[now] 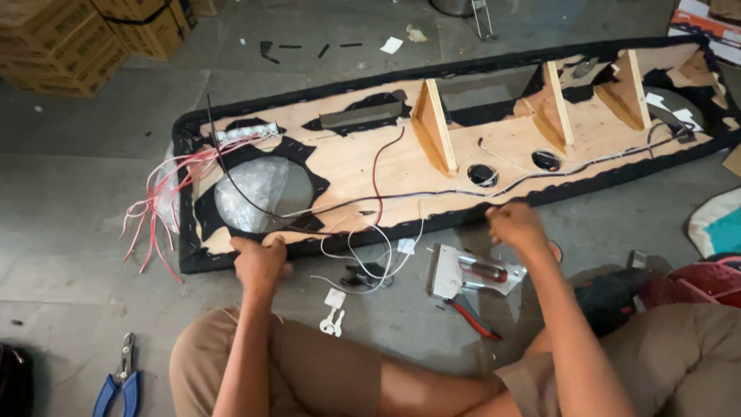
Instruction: The person is sitting on the floor and using a staple gun to secure wires to the back of a wooden speaker enclosure. They repeatedly position the wires and fire the staple gun to attach them to the wood.
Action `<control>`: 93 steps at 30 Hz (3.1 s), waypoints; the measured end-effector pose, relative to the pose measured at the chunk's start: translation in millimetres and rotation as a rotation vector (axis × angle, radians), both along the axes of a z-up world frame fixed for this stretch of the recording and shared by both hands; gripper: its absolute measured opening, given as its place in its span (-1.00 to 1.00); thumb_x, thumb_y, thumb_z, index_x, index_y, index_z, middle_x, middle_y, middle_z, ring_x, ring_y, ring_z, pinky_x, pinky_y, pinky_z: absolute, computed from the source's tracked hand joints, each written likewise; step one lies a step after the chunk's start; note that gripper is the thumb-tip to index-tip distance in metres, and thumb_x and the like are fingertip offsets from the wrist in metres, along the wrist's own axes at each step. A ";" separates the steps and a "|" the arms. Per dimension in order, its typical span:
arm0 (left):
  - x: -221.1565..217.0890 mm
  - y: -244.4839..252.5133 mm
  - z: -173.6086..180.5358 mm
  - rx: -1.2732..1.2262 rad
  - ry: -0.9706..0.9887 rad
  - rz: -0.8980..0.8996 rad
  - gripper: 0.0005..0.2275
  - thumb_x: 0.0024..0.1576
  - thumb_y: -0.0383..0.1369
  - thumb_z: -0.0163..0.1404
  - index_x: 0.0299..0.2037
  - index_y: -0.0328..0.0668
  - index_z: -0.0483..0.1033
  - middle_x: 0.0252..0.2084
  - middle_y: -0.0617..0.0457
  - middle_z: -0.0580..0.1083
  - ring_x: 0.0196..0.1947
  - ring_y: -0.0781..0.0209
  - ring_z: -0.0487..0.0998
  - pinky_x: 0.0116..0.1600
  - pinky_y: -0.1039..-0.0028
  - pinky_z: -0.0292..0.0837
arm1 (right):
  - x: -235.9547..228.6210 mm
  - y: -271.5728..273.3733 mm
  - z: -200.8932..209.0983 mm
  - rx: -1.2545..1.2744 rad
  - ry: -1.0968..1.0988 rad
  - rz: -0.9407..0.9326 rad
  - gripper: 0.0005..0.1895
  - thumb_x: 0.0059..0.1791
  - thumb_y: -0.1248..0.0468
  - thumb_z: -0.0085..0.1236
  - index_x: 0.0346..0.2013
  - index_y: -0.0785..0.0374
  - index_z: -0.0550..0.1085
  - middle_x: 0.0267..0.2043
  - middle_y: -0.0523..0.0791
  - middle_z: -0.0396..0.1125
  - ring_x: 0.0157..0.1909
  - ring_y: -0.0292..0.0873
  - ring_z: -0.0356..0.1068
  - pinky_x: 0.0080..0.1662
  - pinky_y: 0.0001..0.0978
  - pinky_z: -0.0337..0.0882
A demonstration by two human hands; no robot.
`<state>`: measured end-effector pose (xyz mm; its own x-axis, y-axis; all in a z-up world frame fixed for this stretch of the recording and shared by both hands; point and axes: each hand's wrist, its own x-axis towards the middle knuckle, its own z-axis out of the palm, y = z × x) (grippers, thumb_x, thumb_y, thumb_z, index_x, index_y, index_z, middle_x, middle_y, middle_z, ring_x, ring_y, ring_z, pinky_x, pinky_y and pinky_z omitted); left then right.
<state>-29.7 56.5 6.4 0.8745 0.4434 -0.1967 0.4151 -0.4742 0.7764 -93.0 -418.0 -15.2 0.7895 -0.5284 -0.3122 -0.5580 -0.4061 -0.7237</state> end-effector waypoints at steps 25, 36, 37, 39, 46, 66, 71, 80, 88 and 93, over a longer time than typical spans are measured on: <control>1.9 -24.4 51.1 0.511 -0.470 -0.382 -0.85 0.07 -0.42 0.02 -0.19 -0.23 0.55 -0.41 -0.31 0.54 -0.43 -0.39 0.58 -0.37 -0.10 0.45 | -3.0 127.4 45.6 0.156 -0.209 0.556 -0.72 0.04 0.40 -0.04 0.01 0.29 0.52 -0.33 -0.10 0.50 -0.37 -0.29 0.46 -0.24 -0.40 0.49; 25.1 60.8 52.8 -0.797 -1.053 0.121 -0.86 0.18 -0.57 -0.08 -0.09 -0.23 0.32 -0.35 0.14 0.30 -0.39 0.41 0.24 -0.27 0.58 0.13 | -1.5 124.3 45.8 0.060 -0.222 0.526 -0.71 0.02 0.35 0.02 0.02 0.28 0.52 -0.28 -0.08 0.54 -0.36 -0.25 0.51 -0.23 -0.38 0.51; 25.0 70.5 54.1 -0.882 -1.059 0.182 -0.87 0.18 -0.57 -0.09 -0.10 -0.24 0.31 -0.37 0.14 0.29 -0.42 0.40 0.22 -0.32 0.56 0.14 | -1.4 123.2 44.7 0.079 -0.228 0.523 -0.71 0.02 0.36 0.00 0.02 0.29 0.52 -0.28 -0.08 0.54 -0.37 -0.24 0.51 -0.23 -0.38 0.51; 21.6 89.3 59.2 -1.046 -1.060 0.305 -0.88 0.18 -0.57 -0.11 -0.12 -0.26 0.31 -0.41 0.13 0.28 -0.50 0.39 0.20 -0.40 0.54 0.15 | -2.3 121.3 40.7 0.035 -0.201 0.529 -0.70 0.02 0.36 0.01 0.03 0.28 0.52 -0.28 -0.08 0.54 -0.36 -0.25 0.51 -0.22 -0.38 0.52; -27.5 137.2 87.6 -0.763 -1.181 0.559 -0.79 0.26 -0.58 -0.28 0.06 -0.17 0.23 -0.40 0.16 0.26 -0.51 0.40 0.24 -0.45 0.50 0.22 | 0.3 122.9 40.9 -0.001 -0.212 0.554 -0.73 0.01 0.35 0.03 -0.01 0.24 0.53 -0.33 -0.09 0.54 -0.37 -0.28 0.50 -0.23 -0.41 0.49; -5.2 129.9 39.1 0.543 0.136 0.312 -0.38 0.00 -0.19 0.19 0.27 -0.08 0.25 0.49 -0.50 -0.08 0.24 -0.55 0.33 0.20 -0.28 0.25 | -3.5 135.8 58.4 -0.188 -0.175 0.590 -0.76 -0.04 0.30 0.17 -0.08 0.21 0.43 -0.40 -0.04 0.50 -0.36 -0.05 0.49 -0.24 -0.22 0.42; -13.3 113.0 60.6 0.561 -0.742 0.168 -0.53 0.11 -0.57 -0.03 0.30 -0.38 0.35 0.46 -0.37 0.23 0.35 -0.34 0.38 0.36 0.18 0.33 | -1.8 136.8 50.6 -0.227 -0.218 0.611 -0.74 -0.05 0.30 0.19 -0.09 0.21 0.42 -0.40 -0.02 0.49 -0.34 -0.01 0.50 -0.23 -0.18 0.43; 14.6 -156.9 61.8 0.820 -0.512 -0.818 -0.81 0.02 -0.51 0.02 -0.17 -0.26 0.59 -0.14 -0.13 0.56 -0.29 -0.07 0.65 -0.29 0.19 0.56 | -3.4 131.7 43.9 -0.166 -0.252 0.598 -0.72 -0.07 0.33 0.15 -0.07 0.20 0.40 -0.45 0.02 0.46 -0.38 0.05 0.50 -0.25 -0.16 0.45; -9.8 -220.5 36.9 0.663 -0.761 -1.144 -0.75 -0.13 -0.44 0.11 -0.22 -0.21 0.60 0.29 -0.02 0.46 -0.25 -0.08 0.65 -0.19 0.20 0.56 | 5.3 124.3 50.4 -0.466 0.089 0.555 -0.74 -0.11 0.16 0.24 -0.23 0.27 0.58 -0.18 0.12 0.49 -0.06 0.17 0.50 -0.03 -0.01 0.47; 10.9 -222.5 23.9 0.660 -0.536 -1.166 -0.74 0.11 -0.35 0.09 0.00 -0.12 0.56 -0.10 -0.11 0.55 -0.18 -0.12 0.64 -0.09 0.15 0.57 | 3.1 117.5 65.0 -0.350 -0.109 0.340 -0.76 -0.05 0.18 0.14 -0.15 0.19 0.53 -0.19 0.04 0.52 -0.10 0.15 0.51 -0.09 0.00 0.47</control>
<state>-18.8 -165.9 30.4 0.6967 -0.6826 0.2203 -0.7173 -0.6608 0.2211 -89.9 -300.5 49.8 0.9536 -0.2935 -0.0678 -0.2801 -0.7809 -0.5583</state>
